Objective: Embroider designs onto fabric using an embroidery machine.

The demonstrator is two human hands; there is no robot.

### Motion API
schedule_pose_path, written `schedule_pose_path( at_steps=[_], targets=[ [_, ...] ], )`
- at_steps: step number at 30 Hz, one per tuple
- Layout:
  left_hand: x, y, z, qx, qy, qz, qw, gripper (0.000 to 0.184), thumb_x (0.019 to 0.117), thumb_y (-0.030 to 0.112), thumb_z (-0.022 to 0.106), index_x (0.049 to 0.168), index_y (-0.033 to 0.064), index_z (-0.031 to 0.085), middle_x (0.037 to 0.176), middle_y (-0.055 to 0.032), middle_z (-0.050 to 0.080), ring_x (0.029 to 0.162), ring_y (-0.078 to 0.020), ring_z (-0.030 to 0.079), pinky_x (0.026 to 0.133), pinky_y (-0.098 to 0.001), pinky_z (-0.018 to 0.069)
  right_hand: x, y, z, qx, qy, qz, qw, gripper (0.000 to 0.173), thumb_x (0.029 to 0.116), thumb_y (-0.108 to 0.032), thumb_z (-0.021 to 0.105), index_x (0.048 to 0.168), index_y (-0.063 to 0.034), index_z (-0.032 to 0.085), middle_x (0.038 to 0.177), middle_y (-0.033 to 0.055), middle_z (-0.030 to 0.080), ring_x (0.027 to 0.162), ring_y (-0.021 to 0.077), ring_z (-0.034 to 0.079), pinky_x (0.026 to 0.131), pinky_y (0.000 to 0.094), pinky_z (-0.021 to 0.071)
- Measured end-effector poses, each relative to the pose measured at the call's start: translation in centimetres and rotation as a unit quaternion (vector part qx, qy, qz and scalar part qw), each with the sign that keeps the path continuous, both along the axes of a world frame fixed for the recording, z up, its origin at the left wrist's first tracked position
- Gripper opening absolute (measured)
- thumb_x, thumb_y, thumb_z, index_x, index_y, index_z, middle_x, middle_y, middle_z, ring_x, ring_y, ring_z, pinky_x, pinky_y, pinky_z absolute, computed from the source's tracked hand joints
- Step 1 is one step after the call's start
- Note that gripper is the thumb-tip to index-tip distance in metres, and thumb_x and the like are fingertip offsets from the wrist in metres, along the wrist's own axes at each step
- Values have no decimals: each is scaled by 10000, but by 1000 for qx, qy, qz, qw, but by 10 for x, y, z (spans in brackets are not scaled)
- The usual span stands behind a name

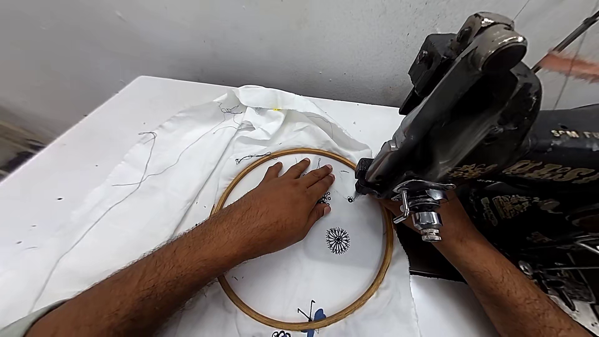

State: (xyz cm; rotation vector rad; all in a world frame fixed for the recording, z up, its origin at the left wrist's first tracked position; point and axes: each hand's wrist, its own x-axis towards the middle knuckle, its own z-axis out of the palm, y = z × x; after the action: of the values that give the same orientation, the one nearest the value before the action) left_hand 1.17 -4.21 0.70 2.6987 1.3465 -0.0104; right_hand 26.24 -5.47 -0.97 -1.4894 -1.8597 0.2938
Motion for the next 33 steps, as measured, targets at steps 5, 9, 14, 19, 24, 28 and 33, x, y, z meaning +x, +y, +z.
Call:
schedule_pose_path(
  at_steps=[5,9,14,19,24,28,33],
  targets=[
    [-1,1,1,-6,6,5,1000,588,1097,485,285,1590,194,414,1662,18,358,1532,-300,324,1158,-674,304,-1,-1,-4,11,28,17,999,185,820,-81,737,988,-55,662,850,-4,634,831,-25,598,759,161,483],
    [-1,2,0,1,-8,5,1000,578,1097,475,298,1578,186,434,1656,12,370,1530,-305,330,1158,-678,294,2,1,-8,43,18,36,998,213,864,-181,690,1020,-36,673,907,19,659,886,-34,606,820,131,471],
    [0,2,-4,13,-18,-1,1000,578,1097,470,292,1576,181,438,1653,11,375,1528,-306,334,1158,-682,288,3,3,-4,43,-16,26,999,221,846,-193,688,967,-8,680,867,62,659,836,30,616,784,199,484],
    [0,2,-2,7,-7,-4,1000,581,1098,475,285,1584,189,425,1660,19,363,1532,-300,327,1161,-675,290,2,3,-4,43,-3,20,999,217,839,-218,703,967,-43,685,868,35,658,852,5,614,792,180,480],
    [1,4,-4,13,-17,0,1000,580,1097,476,285,1579,190,434,1657,21,369,1530,-301,332,1160,-678,286,1,3,-5,36,15,14,999,209,839,-198,704,961,-30,675,855,26,646,827,-16,596,774,161,469],
    [3,3,-6,18,-25,-2,1000,587,1097,477,278,1578,179,436,1653,17,377,1530,-300,333,1162,-675,283,1,1,1,22,22,14,999,225,845,-193,699,995,-28,666,864,22,636,825,-26,590,767,154,468],
    [3,2,-4,11,-17,-7,1000,582,1099,467,283,1580,175,433,1657,15,370,1532,-299,327,1166,-671,280,1,1,2,20,3,11,1000,232,823,-213,701,967,-32,678,858,33,650,825,13,612,771,199,487]
  ],
)
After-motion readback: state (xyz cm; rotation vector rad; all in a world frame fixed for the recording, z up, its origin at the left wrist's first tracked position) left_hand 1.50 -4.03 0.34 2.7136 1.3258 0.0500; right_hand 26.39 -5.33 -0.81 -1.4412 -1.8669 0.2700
